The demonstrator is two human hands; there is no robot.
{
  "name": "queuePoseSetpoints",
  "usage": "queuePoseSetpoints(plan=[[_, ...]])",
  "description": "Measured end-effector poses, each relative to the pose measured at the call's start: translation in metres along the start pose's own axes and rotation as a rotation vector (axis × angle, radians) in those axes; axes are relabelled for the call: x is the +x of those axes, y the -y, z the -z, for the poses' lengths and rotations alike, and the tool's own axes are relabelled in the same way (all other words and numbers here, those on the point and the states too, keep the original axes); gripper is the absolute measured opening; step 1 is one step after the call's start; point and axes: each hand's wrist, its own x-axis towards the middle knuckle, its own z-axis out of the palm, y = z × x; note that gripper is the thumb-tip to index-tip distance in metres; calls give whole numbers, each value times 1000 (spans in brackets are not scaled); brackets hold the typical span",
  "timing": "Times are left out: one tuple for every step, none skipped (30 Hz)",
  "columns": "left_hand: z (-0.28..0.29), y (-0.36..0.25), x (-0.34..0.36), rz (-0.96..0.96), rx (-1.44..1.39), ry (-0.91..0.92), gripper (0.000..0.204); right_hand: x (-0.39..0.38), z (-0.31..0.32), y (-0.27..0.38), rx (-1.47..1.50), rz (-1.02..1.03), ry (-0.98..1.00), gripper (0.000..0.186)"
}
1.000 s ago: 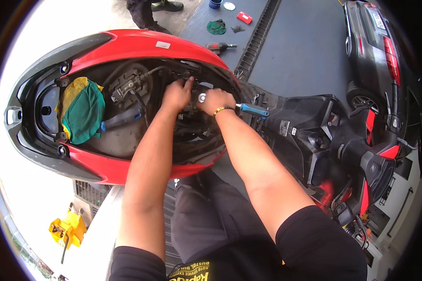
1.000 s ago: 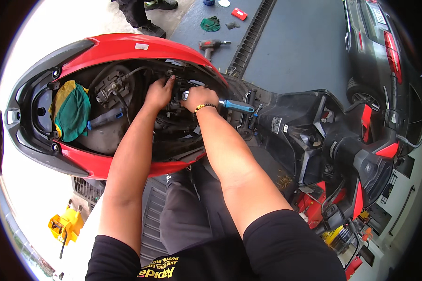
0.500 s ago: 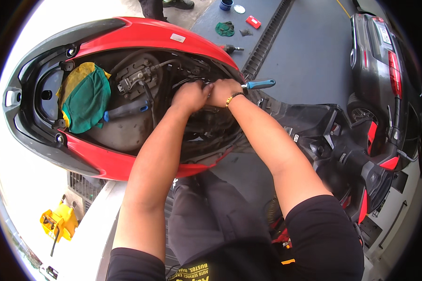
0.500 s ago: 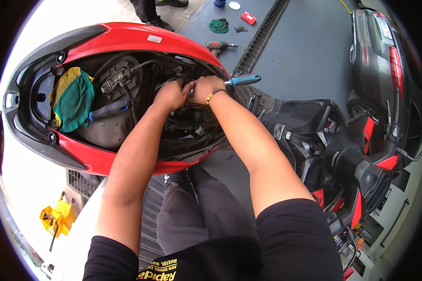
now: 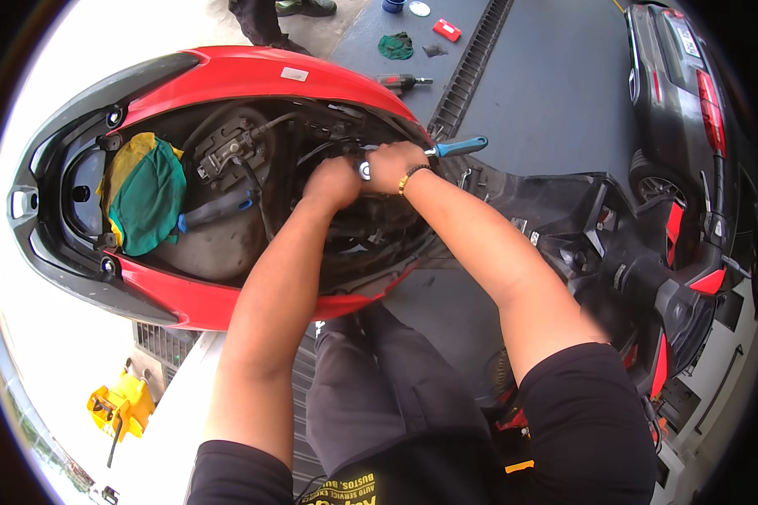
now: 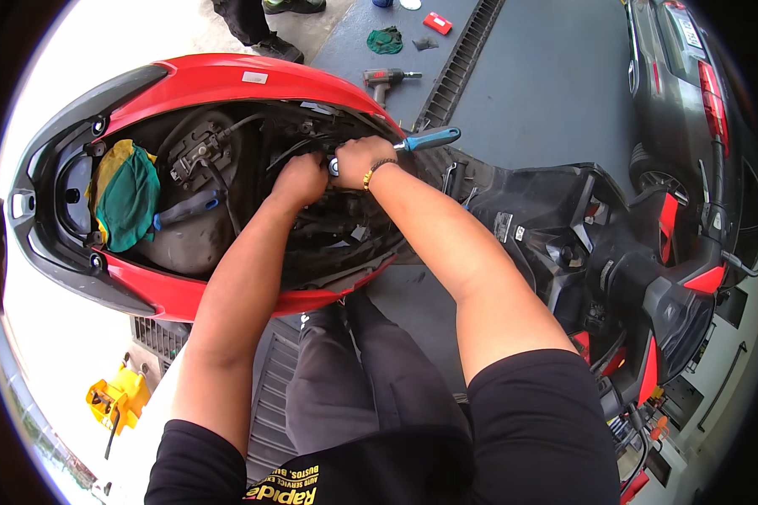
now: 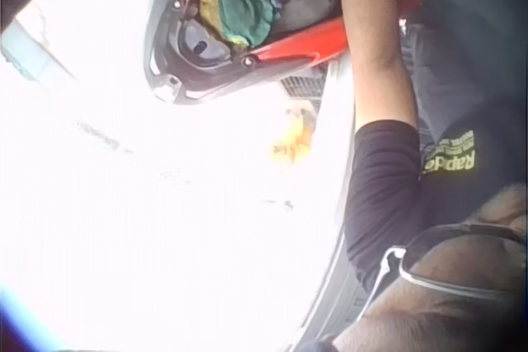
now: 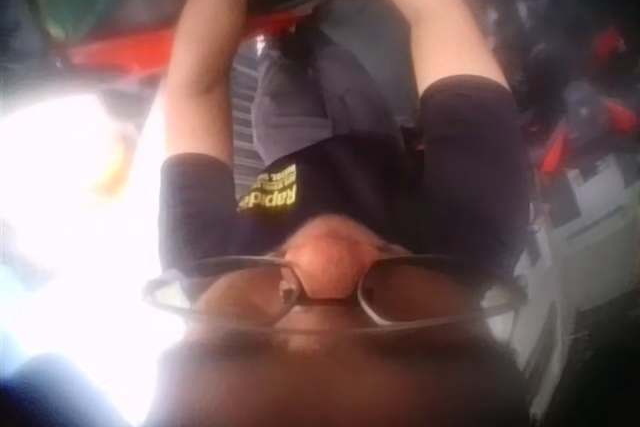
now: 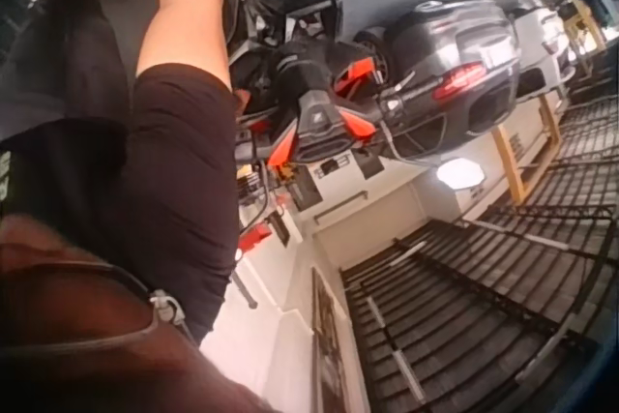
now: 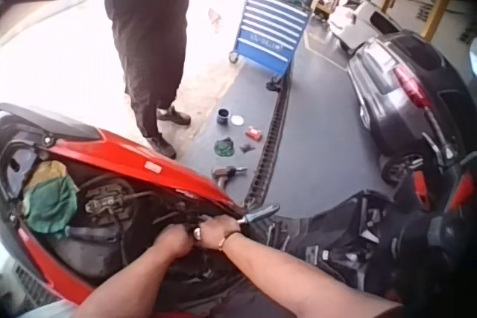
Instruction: The person reaches into the internal engine compartment of a motorcycle by hand, then uses a socket wrench to tighten a bolt inside the frame before handling a small component and returning to manual work inside the engine area.
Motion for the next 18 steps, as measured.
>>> queuePoseSetpoints(plan=[[-5, 5, 3, 14, -67, -16, 32, 0, -5, 2, -4, -8, -12, 50], [-8, 9, 7, 28, -132, -38, 33, 0, -6, 3, -9, -15, -31, 49], [-9, 15, 11, 25, -127, -40, 33, 0, -7, 6, -8, -16, -36, 49], [-9, 21, 14, 27, -201, -6, 35, 0, -8, 8, -2, -38, -52, 48], [-11, 22, 17, 30, -277, 33, 38, -1, -10, 8, 4, -62, -64, 47], [-16, 23, 17, 29, -275, 34, 38, -2, -12, 6, 1, -58, -75, 46], [-21, 23, 15, 1, -347, 35, 41, -1, -12, 5, 3, -60, -76, 46], [-25, 25, 15, -27, -418, 37, 44, -1, -12, 5, 13, -72, -70, 45], [-27, 27, 16, -27, -413, 40, 44, -1, -13, 6, 24, -85, -64, 44], [-29, 31, 16, 1, -541, 70, 45, -1, -12, 8, 29, -86, -65, 44], [-30, 28, 17, 27, -675, 102, 46, -1, -14, 7, 31, -89, -67, 42], [-31, 26, 16, 24, -676, 107, 46, -1, -15, 6, 33, -92, -68, 41], [-32, 24, 15, 58, -683, 107, 45, -1, -17, 7, 32, -97, -66, 41], [-32, 22, 14, 91, -689, 103, 43, 0, -18, 8, 53, -127, -82, 39], [-33, 21, 14, 88, -691, 102, 43, 0, -19, 8, 73, -158, -99, 38], [-34, 19, 14, 85, -743, 107, 43, -1, -21, 8, 69, -159, -99, 38], [-35, 22, 13, 88, -791, 112, 42, -2, -22, 12, 83, -189, -109, 37], [-37, 24, 13, 90, -791, 110, 42, -3, -23, 15, 95, -218, -119, 36]])
